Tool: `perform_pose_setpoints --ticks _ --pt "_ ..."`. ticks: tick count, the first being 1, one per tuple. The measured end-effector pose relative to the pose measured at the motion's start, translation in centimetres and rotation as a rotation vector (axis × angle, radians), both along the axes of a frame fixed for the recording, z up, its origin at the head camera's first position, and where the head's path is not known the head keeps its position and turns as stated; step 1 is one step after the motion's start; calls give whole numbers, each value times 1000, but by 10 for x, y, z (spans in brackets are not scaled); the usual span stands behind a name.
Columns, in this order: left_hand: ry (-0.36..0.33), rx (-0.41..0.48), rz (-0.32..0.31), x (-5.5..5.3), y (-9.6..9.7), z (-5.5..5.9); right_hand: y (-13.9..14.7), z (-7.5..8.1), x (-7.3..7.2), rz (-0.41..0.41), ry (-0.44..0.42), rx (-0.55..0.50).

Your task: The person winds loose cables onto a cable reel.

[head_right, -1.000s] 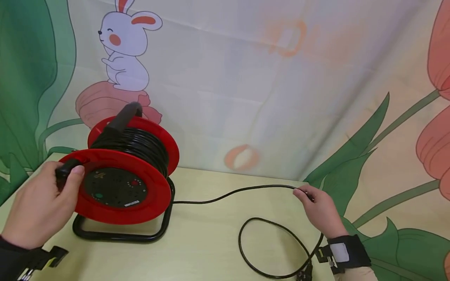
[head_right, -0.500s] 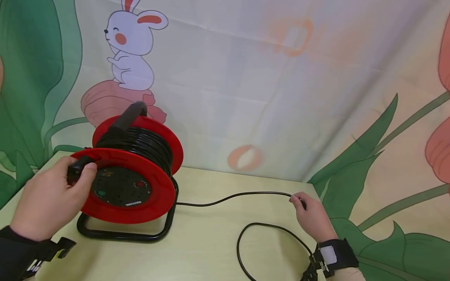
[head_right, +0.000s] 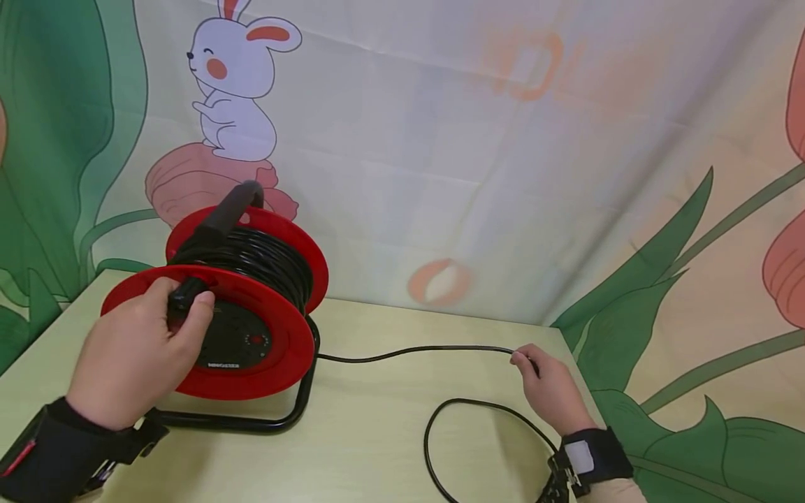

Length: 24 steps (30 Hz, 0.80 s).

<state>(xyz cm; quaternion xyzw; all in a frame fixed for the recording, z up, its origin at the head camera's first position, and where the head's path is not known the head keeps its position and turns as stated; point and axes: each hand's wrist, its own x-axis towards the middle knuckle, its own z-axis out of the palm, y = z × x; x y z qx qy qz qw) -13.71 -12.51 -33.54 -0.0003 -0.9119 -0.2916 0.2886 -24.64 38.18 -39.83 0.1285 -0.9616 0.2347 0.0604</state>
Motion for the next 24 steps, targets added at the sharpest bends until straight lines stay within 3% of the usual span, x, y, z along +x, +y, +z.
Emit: perform_pose_setpoints --ticks 12,24 --pt "13 -29 -4 -4 20 -3 -10 -13 -4 24 20 13" --pt "51 -93 45 -7 35 -2 -18 -20 -5 39 4 0"
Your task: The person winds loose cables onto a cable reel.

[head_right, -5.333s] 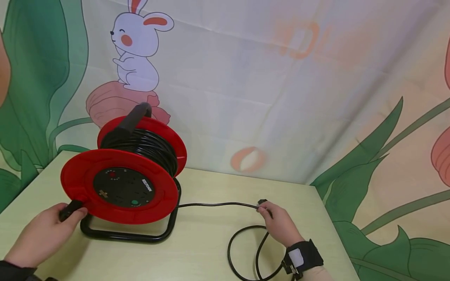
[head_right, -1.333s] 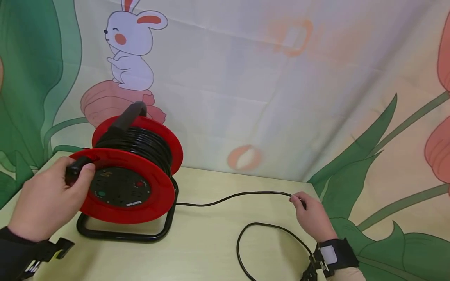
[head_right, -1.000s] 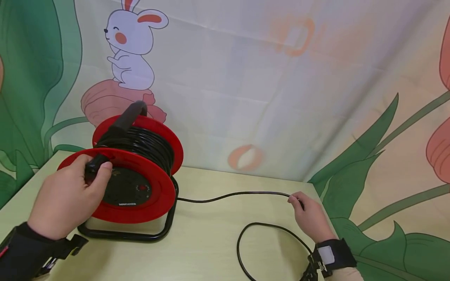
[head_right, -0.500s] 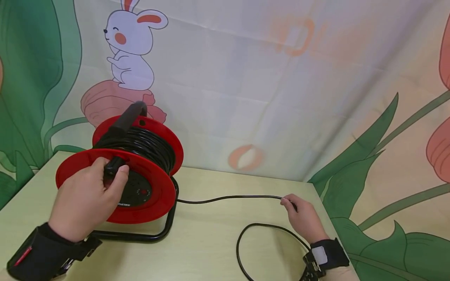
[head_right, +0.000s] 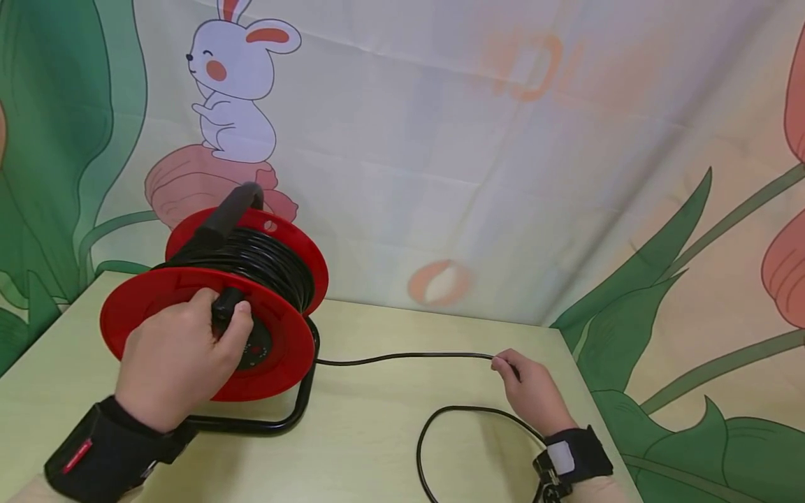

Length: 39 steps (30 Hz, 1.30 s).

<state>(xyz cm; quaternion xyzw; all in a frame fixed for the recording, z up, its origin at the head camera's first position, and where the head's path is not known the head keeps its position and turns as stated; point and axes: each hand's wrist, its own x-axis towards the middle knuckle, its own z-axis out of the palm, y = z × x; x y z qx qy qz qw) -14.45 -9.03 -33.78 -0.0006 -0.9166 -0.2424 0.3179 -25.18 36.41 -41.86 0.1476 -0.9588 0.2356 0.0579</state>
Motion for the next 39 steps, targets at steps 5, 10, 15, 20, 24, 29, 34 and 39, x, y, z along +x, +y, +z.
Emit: perform_pose_setpoints --ticks 5,10,15,20,24,29,34,39 --pt "-10 -8 -2 -1 7 -2 -4 -1 0 15 2 0" --pt "-23 -28 -15 -2 16 -7 -9 -2 -1 22 0 5" --pt "-14 -56 -30 -4 26 -15 -13 -4 -1 44 -14 -7" --pt "-6 -74 -54 -6 34 -25 -20 -5 -2 77 -48 -10" --pt "2 -95 -66 -7 39 -31 -26 -5 -3 84 -60 -11" --pt "1 -107 -63 -7 41 -36 -31 -4 -2 86 -81 -4" --pt "1 -120 -58 -6 43 -39 -34 -5 -2 83 -85 3" --pt "-6 -122 -63 -6 46 -44 -37 -6 -3 100 -60 4"
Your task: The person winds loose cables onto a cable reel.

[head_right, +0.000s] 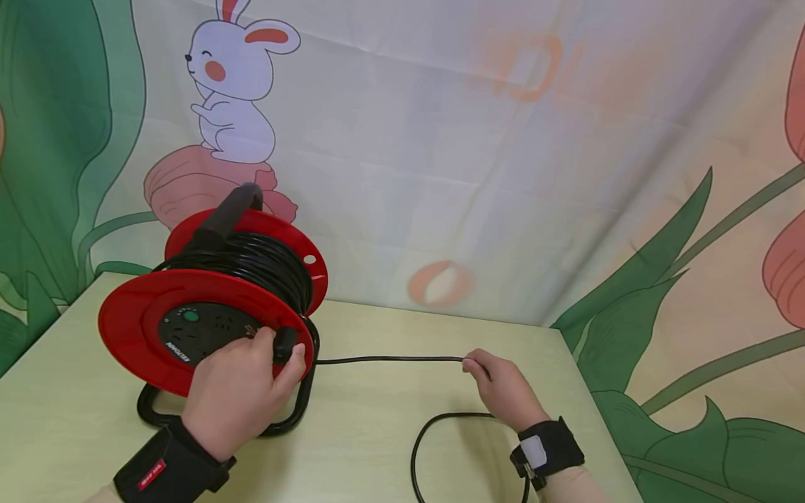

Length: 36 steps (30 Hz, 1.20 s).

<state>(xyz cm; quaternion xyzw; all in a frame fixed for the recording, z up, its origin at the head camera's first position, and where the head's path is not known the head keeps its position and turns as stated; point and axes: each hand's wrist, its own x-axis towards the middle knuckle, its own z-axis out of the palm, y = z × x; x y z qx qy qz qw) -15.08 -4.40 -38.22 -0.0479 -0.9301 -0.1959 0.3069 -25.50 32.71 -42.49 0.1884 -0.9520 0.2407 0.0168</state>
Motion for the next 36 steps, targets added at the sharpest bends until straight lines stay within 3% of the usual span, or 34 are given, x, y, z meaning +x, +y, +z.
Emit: perform_pose_setpoints --ticks 10,36 --pt "11 -11 -18 0 6 -14 -12 -3 -4 44 9 3" --pt "-158 -49 -16 5 7 -51 -50 -11 -8 108 -26 -6"
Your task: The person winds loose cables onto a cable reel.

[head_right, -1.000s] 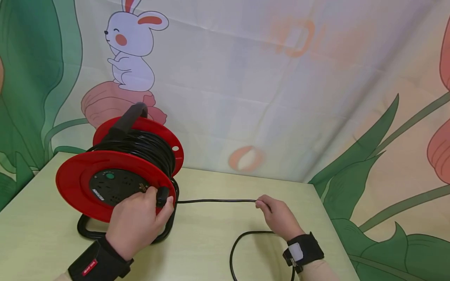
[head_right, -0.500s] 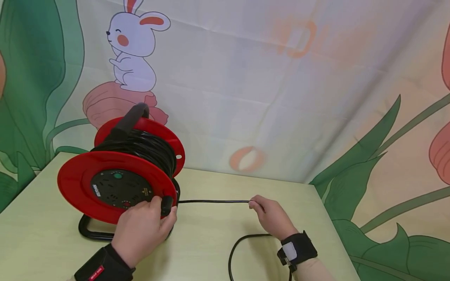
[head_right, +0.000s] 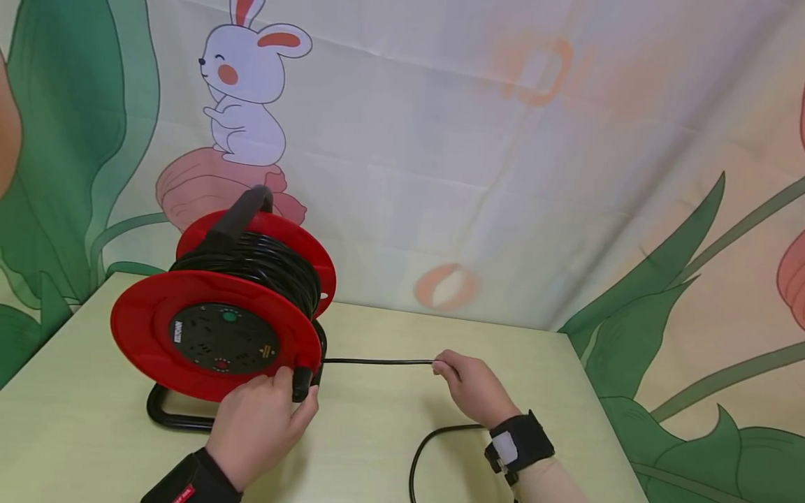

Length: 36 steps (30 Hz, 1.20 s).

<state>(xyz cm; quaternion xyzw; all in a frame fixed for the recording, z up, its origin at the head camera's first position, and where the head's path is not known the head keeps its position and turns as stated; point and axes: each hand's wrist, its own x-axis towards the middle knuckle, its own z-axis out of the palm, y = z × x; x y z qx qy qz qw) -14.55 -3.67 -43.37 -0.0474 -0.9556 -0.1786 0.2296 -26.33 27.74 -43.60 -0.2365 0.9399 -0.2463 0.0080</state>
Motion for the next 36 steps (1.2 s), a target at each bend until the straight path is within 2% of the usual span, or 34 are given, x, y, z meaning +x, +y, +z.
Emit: perform_pose_setpoints --ticks 5,15,22,28,36 --pt "-49 3 4 0 0 -3 -4 -1 -1 1 -17 5" --pt "-106 12 5 0 -2 -9 -9 -2 -2 16 -9 7" --pt "-119 3 4 2 -4 -13 -15 -6 -4 36 0 7" --pt "-172 9 8 5 -6 -17 -23 -11 -5 45 4 13" --pt "-177 11 25 7 -14 -29 -39 -17 -8 82 9 10"
